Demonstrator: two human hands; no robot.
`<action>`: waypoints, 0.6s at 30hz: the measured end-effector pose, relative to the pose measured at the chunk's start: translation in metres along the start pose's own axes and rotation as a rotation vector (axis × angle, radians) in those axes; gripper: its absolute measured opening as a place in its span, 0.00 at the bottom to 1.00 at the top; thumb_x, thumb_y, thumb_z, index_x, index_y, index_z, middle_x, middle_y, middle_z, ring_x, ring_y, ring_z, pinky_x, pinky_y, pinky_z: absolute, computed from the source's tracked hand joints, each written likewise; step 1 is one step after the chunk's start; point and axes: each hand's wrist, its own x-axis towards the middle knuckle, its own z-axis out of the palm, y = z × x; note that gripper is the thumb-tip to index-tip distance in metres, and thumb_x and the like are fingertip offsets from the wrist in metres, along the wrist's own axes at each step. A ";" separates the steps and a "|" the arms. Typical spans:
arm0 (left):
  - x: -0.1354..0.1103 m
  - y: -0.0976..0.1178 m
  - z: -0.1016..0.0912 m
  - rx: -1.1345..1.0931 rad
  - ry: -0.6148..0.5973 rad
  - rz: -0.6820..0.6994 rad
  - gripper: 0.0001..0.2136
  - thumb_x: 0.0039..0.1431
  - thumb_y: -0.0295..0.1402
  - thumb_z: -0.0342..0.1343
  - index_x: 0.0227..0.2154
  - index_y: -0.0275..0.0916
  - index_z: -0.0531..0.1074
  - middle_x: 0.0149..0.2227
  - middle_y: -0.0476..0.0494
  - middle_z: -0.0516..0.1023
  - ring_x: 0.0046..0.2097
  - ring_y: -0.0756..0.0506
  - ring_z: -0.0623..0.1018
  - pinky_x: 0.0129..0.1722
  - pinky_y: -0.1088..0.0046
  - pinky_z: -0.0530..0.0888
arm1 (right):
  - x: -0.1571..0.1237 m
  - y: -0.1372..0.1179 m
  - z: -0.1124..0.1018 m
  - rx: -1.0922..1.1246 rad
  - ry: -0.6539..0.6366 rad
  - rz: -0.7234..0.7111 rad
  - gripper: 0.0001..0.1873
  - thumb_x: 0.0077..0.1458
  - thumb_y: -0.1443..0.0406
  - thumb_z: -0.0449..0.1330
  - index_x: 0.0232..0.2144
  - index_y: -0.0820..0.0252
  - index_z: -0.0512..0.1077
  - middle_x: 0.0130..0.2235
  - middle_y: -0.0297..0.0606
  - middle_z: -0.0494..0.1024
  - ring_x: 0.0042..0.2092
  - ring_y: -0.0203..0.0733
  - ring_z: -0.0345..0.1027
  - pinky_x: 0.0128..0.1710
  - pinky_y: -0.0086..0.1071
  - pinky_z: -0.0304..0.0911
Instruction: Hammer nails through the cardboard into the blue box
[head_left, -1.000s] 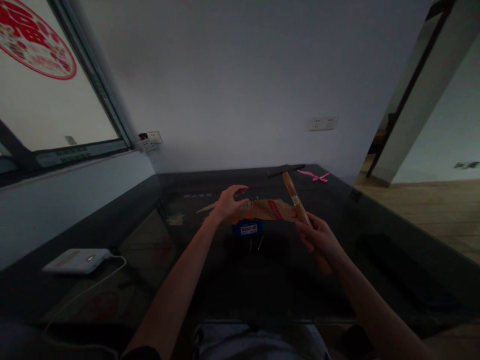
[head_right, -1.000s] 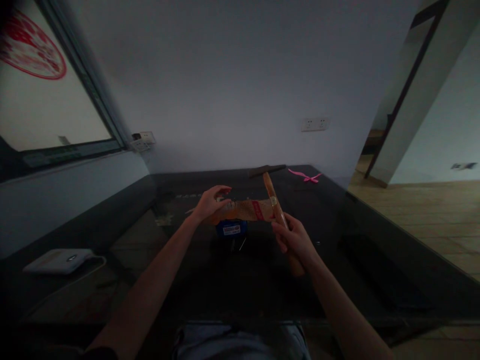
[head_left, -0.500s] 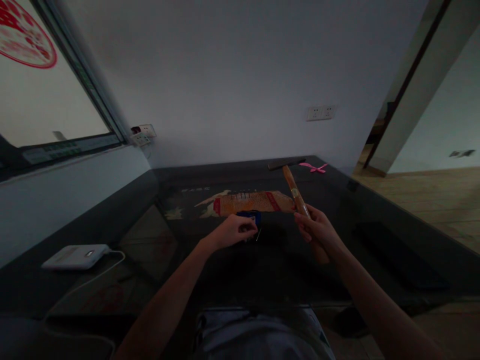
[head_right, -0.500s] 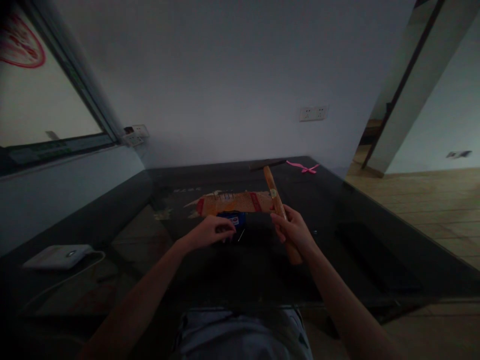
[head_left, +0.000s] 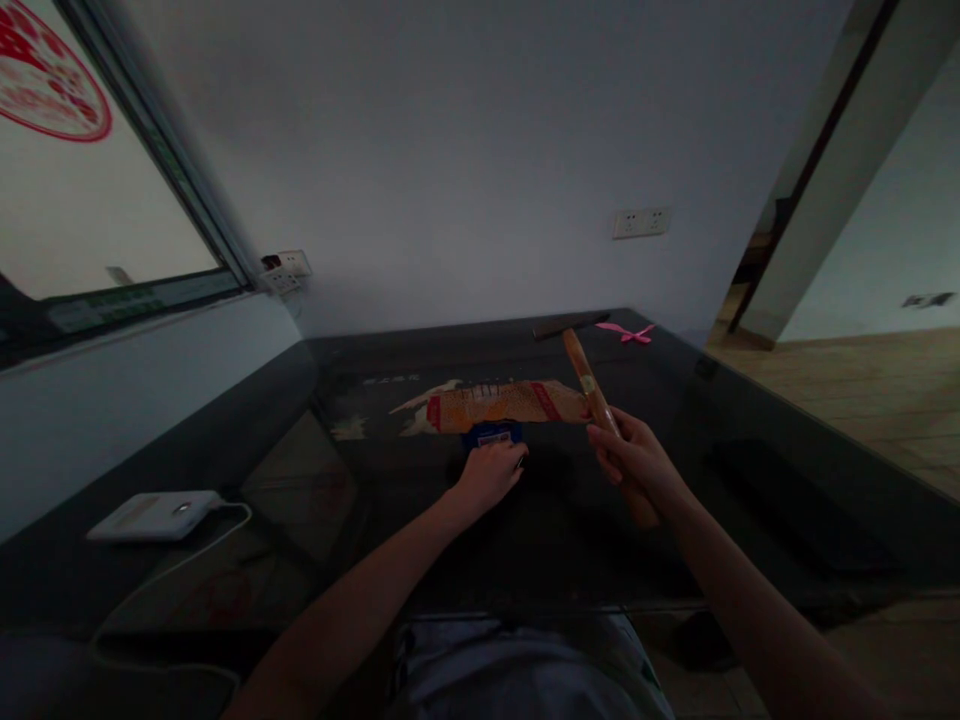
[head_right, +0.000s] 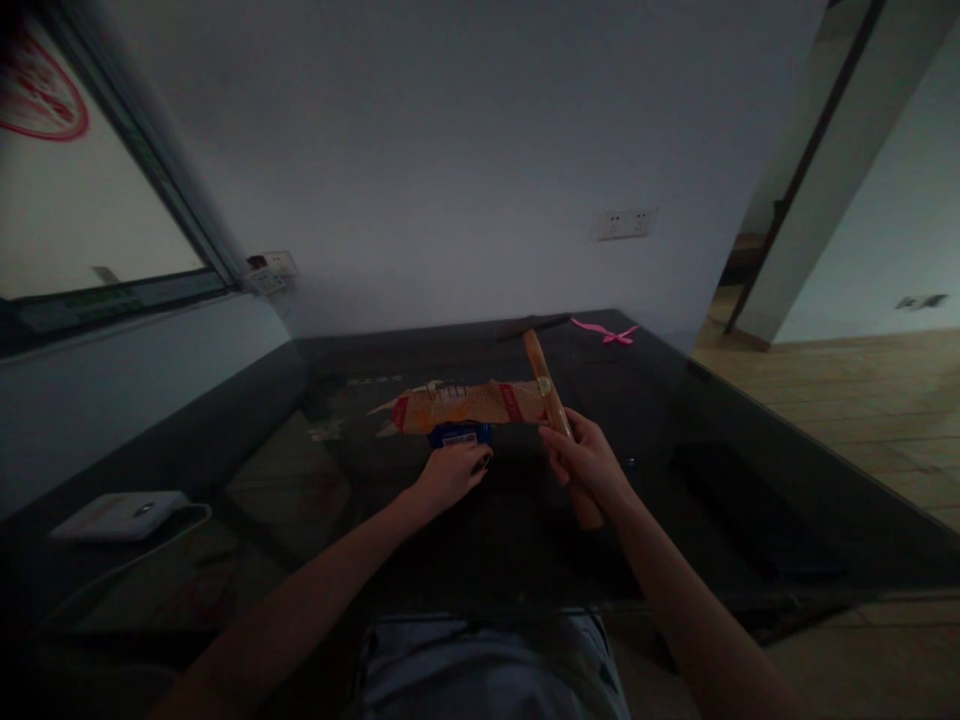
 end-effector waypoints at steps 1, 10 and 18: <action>0.000 0.000 0.000 0.010 -0.004 0.003 0.11 0.56 0.30 0.51 0.42 0.43 0.67 0.40 0.44 0.75 0.41 0.45 0.75 0.36 0.73 0.70 | 0.000 -0.001 0.001 0.005 0.002 -0.002 0.20 0.45 0.57 0.63 0.38 0.60 0.64 0.19 0.23 0.63 0.12 0.26 0.52 0.09 0.23 0.47; 0.005 -0.001 0.005 0.070 -0.011 0.125 0.09 0.53 0.22 0.49 0.35 0.35 0.71 0.36 0.40 0.75 0.40 0.43 0.75 0.38 0.70 0.71 | -0.001 -0.001 0.001 0.122 -0.010 -0.028 0.15 0.50 0.55 0.59 0.34 0.58 0.62 0.19 0.24 0.63 0.12 0.26 0.52 0.09 0.23 0.46; -0.002 0.010 -0.026 -0.390 0.071 0.259 0.09 0.51 0.24 0.53 0.36 0.37 0.72 0.34 0.46 0.75 0.34 0.50 0.74 0.35 0.77 0.70 | -0.006 -0.003 0.006 0.171 -0.119 -0.108 0.13 0.53 0.58 0.58 0.38 0.54 0.61 0.25 0.27 0.65 0.20 0.29 0.60 0.19 0.26 0.56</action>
